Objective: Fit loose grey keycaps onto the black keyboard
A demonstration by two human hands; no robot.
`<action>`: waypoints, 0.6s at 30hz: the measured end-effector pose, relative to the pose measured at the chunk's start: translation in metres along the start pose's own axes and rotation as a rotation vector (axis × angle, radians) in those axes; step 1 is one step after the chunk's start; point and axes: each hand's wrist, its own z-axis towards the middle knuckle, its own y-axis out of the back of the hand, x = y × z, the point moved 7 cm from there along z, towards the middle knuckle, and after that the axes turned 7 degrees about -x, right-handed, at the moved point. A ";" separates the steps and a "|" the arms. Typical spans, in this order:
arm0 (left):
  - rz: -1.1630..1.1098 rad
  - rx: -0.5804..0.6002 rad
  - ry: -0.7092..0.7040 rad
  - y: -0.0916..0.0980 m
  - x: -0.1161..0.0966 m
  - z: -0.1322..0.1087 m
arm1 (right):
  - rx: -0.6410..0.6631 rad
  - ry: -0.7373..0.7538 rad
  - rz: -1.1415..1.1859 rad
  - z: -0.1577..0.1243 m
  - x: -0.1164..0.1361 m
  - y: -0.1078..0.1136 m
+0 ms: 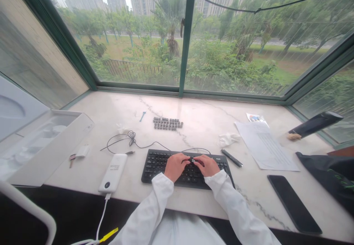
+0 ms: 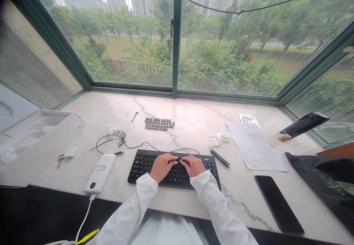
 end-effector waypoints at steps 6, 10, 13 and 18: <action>-0.013 0.002 0.014 0.002 -0.003 0.004 | -0.034 -0.127 0.117 0.005 -0.007 0.006; -0.026 -0.007 0.001 0.002 -0.005 0.007 | -0.012 -0.223 0.142 0.008 -0.009 0.011; -0.005 -0.005 -0.003 0.002 -0.004 0.009 | 0.015 -0.264 0.136 0.009 -0.011 0.012; 0.041 0.020 -0.024 0.000 -0.003 0.012 | 0.025 -0.225 0.186 0.010 -0.012 0.006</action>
